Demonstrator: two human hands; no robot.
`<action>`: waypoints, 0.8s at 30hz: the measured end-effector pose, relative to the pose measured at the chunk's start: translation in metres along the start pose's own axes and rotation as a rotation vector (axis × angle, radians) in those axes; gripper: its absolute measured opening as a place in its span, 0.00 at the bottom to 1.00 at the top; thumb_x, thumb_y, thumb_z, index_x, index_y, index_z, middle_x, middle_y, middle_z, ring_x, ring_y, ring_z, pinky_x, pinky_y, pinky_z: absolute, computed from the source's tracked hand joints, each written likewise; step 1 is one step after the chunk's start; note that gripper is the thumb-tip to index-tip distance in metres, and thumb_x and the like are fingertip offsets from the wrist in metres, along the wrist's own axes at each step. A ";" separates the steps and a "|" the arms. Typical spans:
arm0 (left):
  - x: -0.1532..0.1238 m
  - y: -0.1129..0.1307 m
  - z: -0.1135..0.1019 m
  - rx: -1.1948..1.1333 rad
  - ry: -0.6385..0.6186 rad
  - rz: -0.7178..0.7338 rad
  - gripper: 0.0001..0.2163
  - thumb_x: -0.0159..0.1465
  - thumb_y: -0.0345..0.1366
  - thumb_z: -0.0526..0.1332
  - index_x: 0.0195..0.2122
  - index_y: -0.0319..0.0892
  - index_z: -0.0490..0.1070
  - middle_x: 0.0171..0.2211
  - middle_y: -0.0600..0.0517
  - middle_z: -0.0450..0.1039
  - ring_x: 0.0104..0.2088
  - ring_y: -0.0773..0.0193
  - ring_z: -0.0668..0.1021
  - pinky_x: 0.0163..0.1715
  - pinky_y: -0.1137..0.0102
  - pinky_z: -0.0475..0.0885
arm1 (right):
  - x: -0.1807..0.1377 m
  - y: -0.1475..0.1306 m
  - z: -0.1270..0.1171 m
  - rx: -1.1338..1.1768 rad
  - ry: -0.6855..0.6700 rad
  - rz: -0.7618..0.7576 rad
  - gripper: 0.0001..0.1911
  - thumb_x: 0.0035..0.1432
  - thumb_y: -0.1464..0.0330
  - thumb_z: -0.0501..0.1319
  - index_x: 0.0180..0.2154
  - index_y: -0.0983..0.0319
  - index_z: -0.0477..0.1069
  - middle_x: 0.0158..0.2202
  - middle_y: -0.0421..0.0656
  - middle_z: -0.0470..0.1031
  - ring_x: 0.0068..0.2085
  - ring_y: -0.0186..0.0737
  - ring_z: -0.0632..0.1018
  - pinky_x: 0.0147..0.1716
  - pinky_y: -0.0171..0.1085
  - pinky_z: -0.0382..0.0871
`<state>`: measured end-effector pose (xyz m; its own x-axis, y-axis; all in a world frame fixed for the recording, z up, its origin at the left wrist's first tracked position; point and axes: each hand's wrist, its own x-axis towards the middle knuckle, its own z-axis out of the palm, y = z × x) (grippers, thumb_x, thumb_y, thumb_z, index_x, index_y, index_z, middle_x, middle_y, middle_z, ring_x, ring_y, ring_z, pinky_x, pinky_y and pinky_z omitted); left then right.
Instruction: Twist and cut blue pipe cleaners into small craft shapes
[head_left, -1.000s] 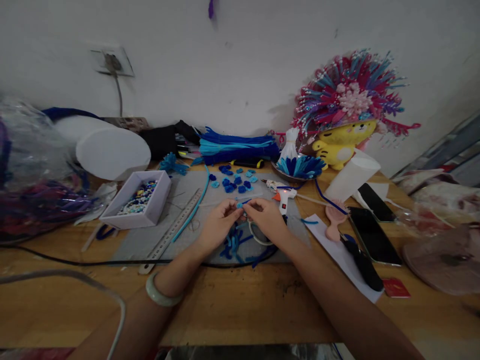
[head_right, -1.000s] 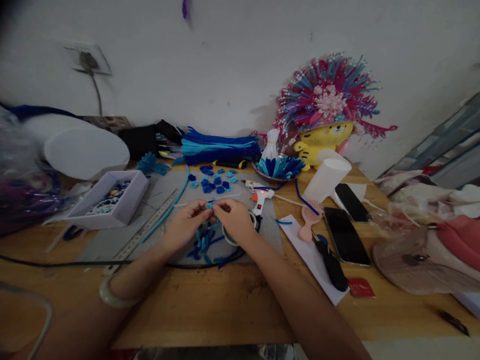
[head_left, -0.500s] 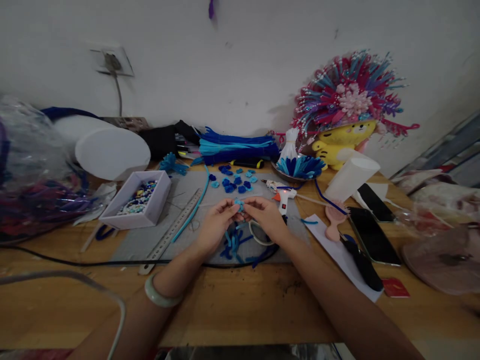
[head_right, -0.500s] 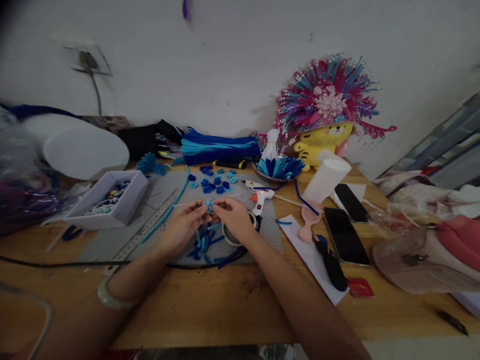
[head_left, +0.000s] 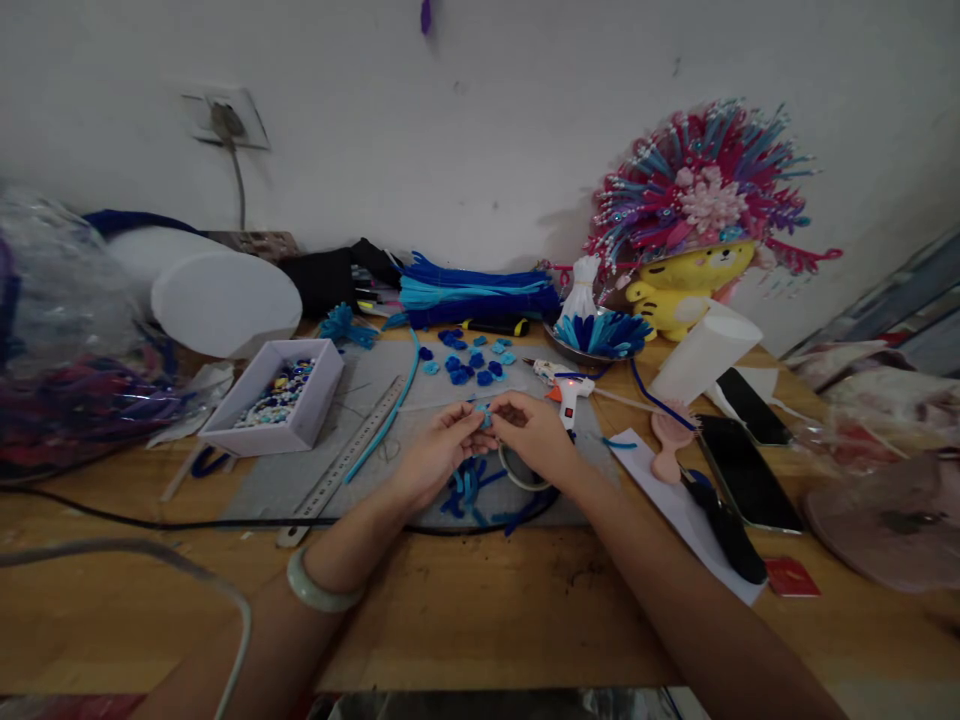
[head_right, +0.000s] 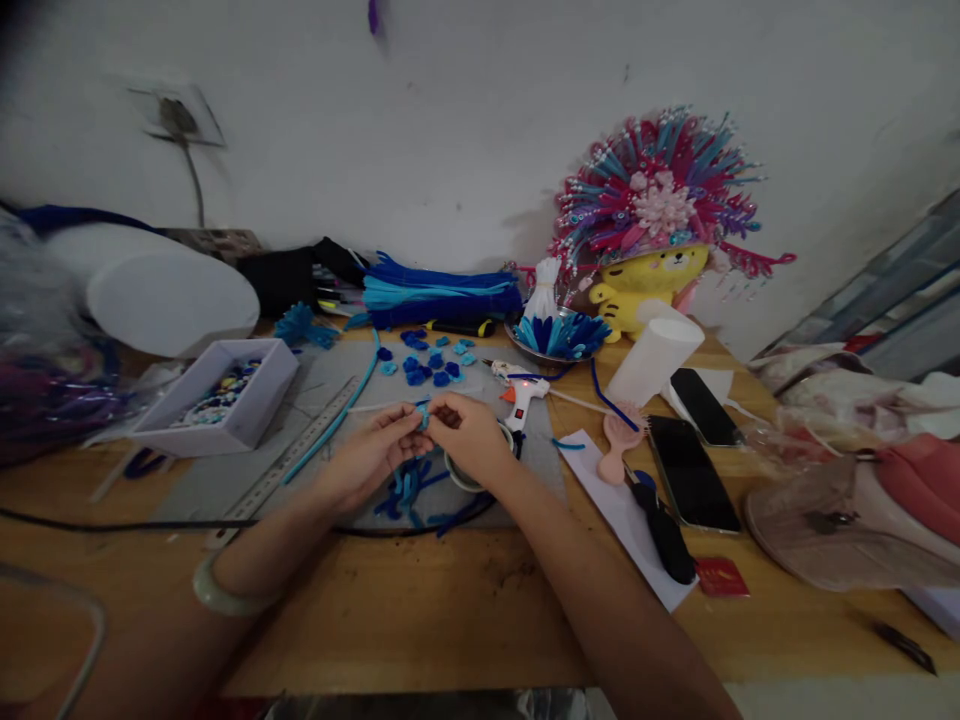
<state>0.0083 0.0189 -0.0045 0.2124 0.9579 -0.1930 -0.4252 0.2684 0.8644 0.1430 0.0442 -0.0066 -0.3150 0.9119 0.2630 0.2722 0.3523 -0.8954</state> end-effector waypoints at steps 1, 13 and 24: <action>0.000 0.001 -0.001 -0.014 -0.010 -0.005 0.08 0.50 0.34 0.63 0.25 0.38 0.65 0.21 0.55 0.69 0.22 0.73 0.72 0.27 0.77 0.66 | 0.000 0.000 -0.001 -0.024 0.001 -0.032 0.04 0.47 0.73 0.55 0.29 0.62 0.67 0.24 0.38 0.69 0.26 0.32 0.70 0.27 0.32 0.64; 0.001 0.001 -0.003 0.438 0.119 0.305 0.07 0.55 0.36 0.58 0.25 0.40 0.62 0.20 0.58 0.65 0.22 0.71 0.69 0.27 0.74 0.64 | 0.004 -0.013 -0.007 0.330 0.015 0.397 0.08 0.48 0.65 0.57 0.21 0.62 0.63 0.18 0.35 0.64 0.18 0.29 0.65 0.19 0.31 0.59; -0.002 0.009 -0.014 1.139 0.020 0.752 0.04 0.59 0.34 0.53 0.30 0.42 0.66 0.39 0.50 0.70 0.40 0.64 0.71 0.41 0.69 0.64 | 0.003 -0.010 -0.007 0.447 -0.165 0.387 0.08 0.46 0.66 0.58 0.22 0.63 0.64 0.19 0.35 0.64 0.19 0.27 0.64 0.21 0.31 0.58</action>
<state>-0.0079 0.0211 -0.0028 0.2374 0.8381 0.4912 0.5250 -0.5361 0.6610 0.1455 0.0445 0.0057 -0.4156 0.8989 -0.1387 -0.0014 -0.1532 -0.9882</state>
